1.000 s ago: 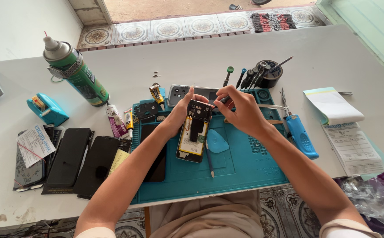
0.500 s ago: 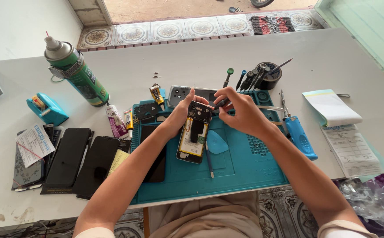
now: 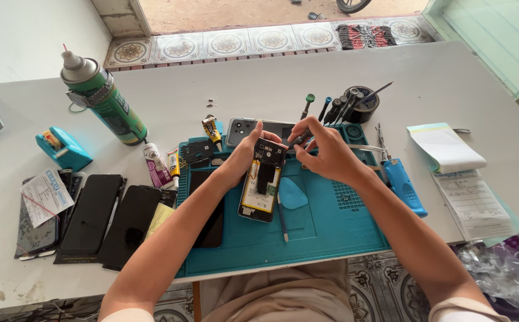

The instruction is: The person disassembles a smartphone at a repair workbench, using a screwdriver to remove screws from the opened phone body and handling internal components. They pick up and set down small parts, reposition the phone, and work on the exposed battery and frame area throughout the episode.

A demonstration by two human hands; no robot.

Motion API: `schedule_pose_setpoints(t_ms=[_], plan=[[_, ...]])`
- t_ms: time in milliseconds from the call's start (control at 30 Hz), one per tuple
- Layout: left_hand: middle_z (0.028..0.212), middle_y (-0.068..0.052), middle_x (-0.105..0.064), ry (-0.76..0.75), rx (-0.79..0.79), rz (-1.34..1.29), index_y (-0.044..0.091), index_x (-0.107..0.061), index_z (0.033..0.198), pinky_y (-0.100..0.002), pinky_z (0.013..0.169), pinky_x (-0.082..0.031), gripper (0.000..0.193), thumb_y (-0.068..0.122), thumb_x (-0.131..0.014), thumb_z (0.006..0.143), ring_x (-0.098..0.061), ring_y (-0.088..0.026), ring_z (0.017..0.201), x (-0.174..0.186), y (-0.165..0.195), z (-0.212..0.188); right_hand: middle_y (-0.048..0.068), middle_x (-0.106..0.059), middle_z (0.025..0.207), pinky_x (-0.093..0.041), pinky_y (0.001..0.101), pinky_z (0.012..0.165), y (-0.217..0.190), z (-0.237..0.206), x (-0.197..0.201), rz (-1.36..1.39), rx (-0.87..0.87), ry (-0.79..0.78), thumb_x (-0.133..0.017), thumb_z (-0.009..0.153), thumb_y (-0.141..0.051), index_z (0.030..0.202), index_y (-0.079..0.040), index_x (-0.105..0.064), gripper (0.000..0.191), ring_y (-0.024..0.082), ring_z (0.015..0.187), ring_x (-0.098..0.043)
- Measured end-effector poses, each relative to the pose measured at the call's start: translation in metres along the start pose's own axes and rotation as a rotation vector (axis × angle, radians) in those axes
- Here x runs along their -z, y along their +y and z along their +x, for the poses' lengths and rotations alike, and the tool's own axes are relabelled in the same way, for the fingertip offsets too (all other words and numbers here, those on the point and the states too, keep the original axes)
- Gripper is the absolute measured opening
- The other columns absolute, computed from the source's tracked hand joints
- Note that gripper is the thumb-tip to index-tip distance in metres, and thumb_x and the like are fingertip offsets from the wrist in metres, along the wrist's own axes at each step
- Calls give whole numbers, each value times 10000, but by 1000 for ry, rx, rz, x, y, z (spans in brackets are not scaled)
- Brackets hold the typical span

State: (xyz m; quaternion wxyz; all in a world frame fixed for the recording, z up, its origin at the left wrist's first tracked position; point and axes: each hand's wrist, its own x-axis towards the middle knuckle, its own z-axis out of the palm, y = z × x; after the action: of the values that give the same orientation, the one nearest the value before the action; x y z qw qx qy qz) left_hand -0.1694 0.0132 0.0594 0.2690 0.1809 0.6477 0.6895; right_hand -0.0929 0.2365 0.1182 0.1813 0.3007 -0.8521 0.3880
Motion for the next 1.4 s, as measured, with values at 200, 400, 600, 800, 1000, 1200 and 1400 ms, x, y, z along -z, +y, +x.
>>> schedule_pose_setpoints(t_ms=[200,400,600,800,1000,1200,1400], plan=[[1015,-81,-734,7,3,12,78,-626,1175,-280,740,-617,706,667,-272,1012,-725,-97,842,2,-3,2,59,-721,920,-584,324,729,-9,0,1,-264,-200,-28,-791,884,-235,1254,-122,-574,444,183,852,-751],[1031,-75,-738,-6,-12,-9,71,-617,1173,-277,742,-612,685,649,-280,1026,-719,-93,839,2,-4,2,42,-718,1007,-588,357,807,-13,2,1,-58,-178,-43,-706,908,-144,1288,-112,-559,409,189,925,-737],[1057,-79,-757,-2,3,-17,73,-623,1162,-280,754,-613,679,642,-281,1018,-725,-98,854,0,-2,1,96,-679,1072,-553,396,795,-11,0,3,-92,-16,30,-727,833,-80,1235,-77,-599,422,224,1007,-683],[1054,-84,-748,-19,-13,-52,61,-623,1160,-294,756,-606,674,637,-296,1034,-715,-109,855,1,-3,2,45,-711,1027,-598,354,814,-8,-1,1,-78,-227,-13,-749,907,-206,1204,-124,-618,335,167,968,-736],[1076,-86,-752,-20,-13,-57,60,-617,1157,-290,778,-608,677,641,-295,1026,-721,-113,884,0,-5,4,69,-695,1080,-558,367,781,-10,-1,6,-4,-66,-11,-724,848,-155,1213,-87,-583,398,207,973,-700],[1084,-88,-745,-24,-20,-28,52,-619,1165,-299,799,-598,694,651,-295,1031,-705,-113,897,0,-3,2,91,-696,941,-569,364,761,-10,-1,7,-96,-197,-49,-746,837,-175,1218,-106,-602,413,206,882,-711],[1081,-83,-752,-22,-31,-3,55,-630,1162,-290,795,-601,701,651,-287,1026,-710,-106,892,-1,-3,3,67,-723,1031,-591,305,723,-2,0,6,102,-73,-66,-667,883,-75,1229,-71,-576,358,119,840,-709]])
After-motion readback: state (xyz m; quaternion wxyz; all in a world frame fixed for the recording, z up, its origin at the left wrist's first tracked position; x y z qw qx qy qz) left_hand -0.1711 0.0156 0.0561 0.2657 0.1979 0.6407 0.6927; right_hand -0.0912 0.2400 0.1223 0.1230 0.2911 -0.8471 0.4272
